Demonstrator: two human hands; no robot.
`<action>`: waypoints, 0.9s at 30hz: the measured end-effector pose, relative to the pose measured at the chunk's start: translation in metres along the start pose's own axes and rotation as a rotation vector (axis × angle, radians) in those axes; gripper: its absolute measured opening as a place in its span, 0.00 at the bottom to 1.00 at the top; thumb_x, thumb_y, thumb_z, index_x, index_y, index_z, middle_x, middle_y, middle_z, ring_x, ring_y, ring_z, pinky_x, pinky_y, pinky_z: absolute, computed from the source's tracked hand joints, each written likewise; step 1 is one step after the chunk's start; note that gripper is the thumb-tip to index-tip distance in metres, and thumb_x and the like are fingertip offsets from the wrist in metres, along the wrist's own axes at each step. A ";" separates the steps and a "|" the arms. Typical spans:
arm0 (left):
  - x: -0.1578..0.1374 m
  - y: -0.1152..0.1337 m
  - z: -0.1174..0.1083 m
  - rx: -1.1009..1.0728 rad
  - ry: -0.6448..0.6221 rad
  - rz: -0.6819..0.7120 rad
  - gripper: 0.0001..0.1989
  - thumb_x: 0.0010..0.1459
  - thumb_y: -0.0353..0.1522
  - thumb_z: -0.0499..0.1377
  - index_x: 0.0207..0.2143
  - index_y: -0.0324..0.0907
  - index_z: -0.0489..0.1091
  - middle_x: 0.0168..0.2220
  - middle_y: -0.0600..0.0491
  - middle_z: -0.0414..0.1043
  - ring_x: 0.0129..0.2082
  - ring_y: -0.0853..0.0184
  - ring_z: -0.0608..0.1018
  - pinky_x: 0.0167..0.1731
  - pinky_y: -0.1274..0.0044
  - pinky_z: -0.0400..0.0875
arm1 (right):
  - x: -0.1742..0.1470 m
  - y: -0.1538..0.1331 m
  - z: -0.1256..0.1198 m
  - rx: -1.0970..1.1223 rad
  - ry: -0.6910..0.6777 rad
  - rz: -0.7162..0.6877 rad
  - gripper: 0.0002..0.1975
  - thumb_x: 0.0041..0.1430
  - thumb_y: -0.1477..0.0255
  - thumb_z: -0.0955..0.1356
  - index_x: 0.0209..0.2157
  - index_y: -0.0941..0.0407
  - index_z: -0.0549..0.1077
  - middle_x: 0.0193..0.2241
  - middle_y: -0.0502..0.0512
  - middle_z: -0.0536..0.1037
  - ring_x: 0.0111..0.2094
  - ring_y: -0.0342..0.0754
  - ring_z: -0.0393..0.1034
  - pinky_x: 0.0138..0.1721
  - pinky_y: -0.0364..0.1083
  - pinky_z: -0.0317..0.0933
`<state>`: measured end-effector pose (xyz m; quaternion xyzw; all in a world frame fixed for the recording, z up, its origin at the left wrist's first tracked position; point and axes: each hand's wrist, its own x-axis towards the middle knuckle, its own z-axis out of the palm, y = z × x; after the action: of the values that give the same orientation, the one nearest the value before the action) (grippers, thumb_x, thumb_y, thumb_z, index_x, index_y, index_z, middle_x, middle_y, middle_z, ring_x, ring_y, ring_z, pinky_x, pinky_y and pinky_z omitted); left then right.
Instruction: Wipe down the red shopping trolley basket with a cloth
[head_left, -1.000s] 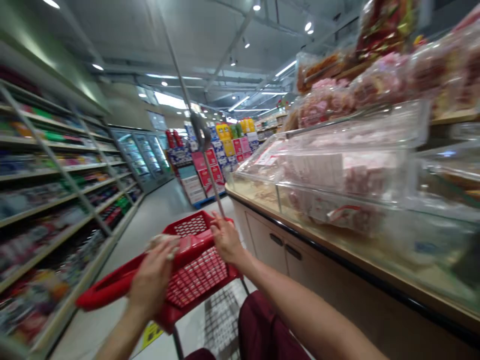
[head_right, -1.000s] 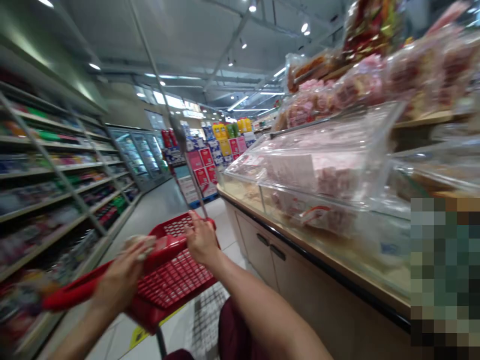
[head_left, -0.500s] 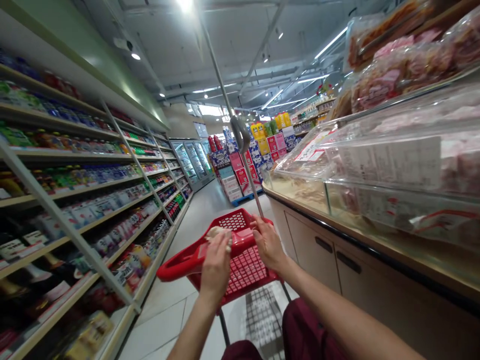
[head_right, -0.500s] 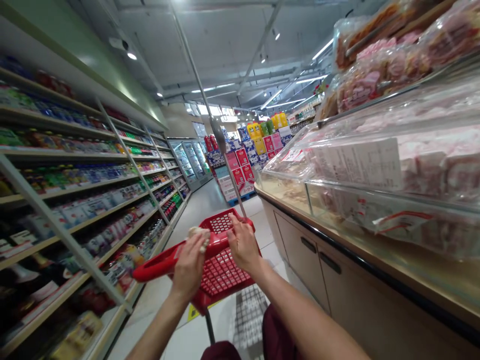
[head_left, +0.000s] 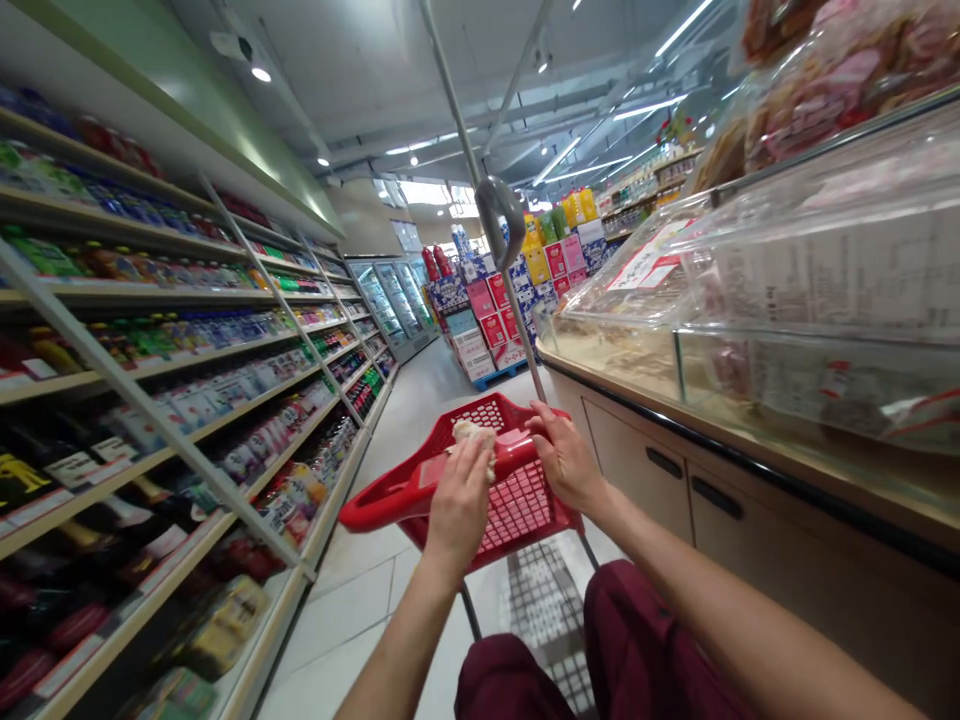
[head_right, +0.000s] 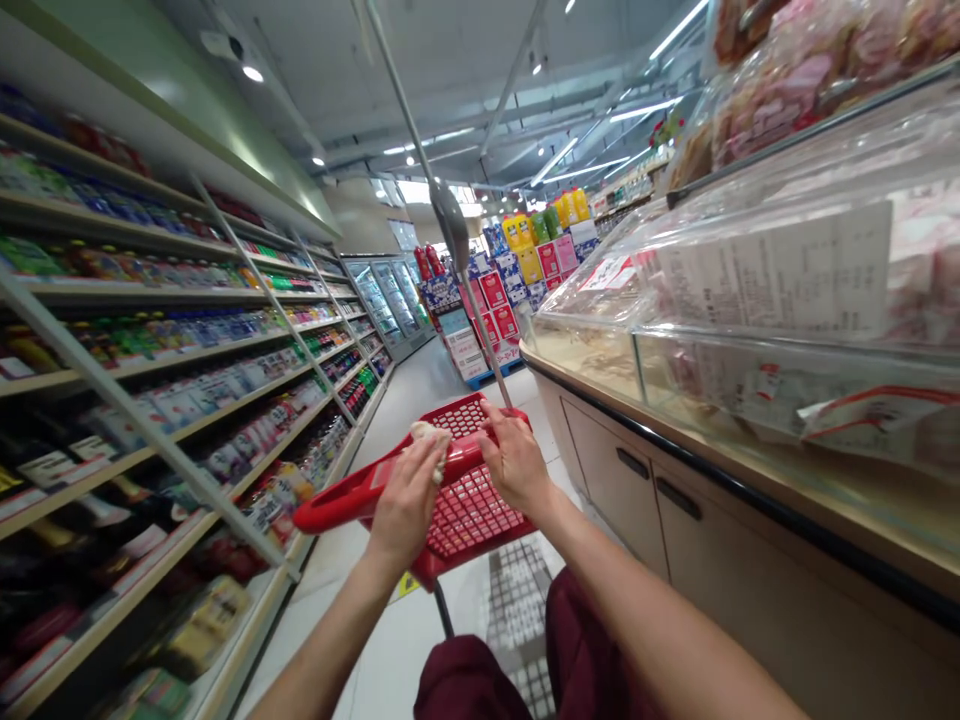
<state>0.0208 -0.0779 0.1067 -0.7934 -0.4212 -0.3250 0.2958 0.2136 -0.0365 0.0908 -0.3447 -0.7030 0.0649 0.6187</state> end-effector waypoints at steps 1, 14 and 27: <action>-0.003 -0.005 -0.003 0.004 0.019 -0.055 0.17 0.57 0.29 0.46 0.49 0.42 0.61 0.52 0.49 0.63 0.53 0.65 0.63 0.53 0.68 0.60 | 0.000 0.001 -0.001 0.010 -0.006 -0.001 0.23 0.60 0.65 0.54 0.55 0.57 0.56 0.38 0.55 0.73 0.40 0.49 0.63 0.45 0.50 0.55; 0.001 0.010 0.005 0.015 0.090 -0.067 0.18 0.57 0.29 0.46 0.50 0.43 0.60 0.51 0.48 0.63 0.53 0.64 0.64 0.52 0.66 0.62 | -0.003 0.006 -0.006 -0.056 -0.017 -0.054 0.22 0.60 0.66 0.53 0.54 0.59 0.56 0.38 0.56 0.72 0.41 0.49 0.62 0.48 0.50 0.52; -0.007 -0.015 -0.008 0.053 0.098 -0.151 0.17 0.57 0.30 0.46 0.49 0.43 0.61 0.49 0.49 0.66 0.50 0.65 0.66 0.51 0.67 0.62 | -0.003 -0.001 -0.004 -0.121 -0.063 -0.015 0.20 0.59 0.69 0.55 0.53 0.57 0.59 0.39 0.54 0.74 0.45 0.47 0.62 0.55 0.54 0.42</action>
<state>0.0030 -0.0803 0.1093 -0.7345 -0.4732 -0.3736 0.3116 0.2164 -0.0401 0.0900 -0.3740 -0.7272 0.0285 0.5748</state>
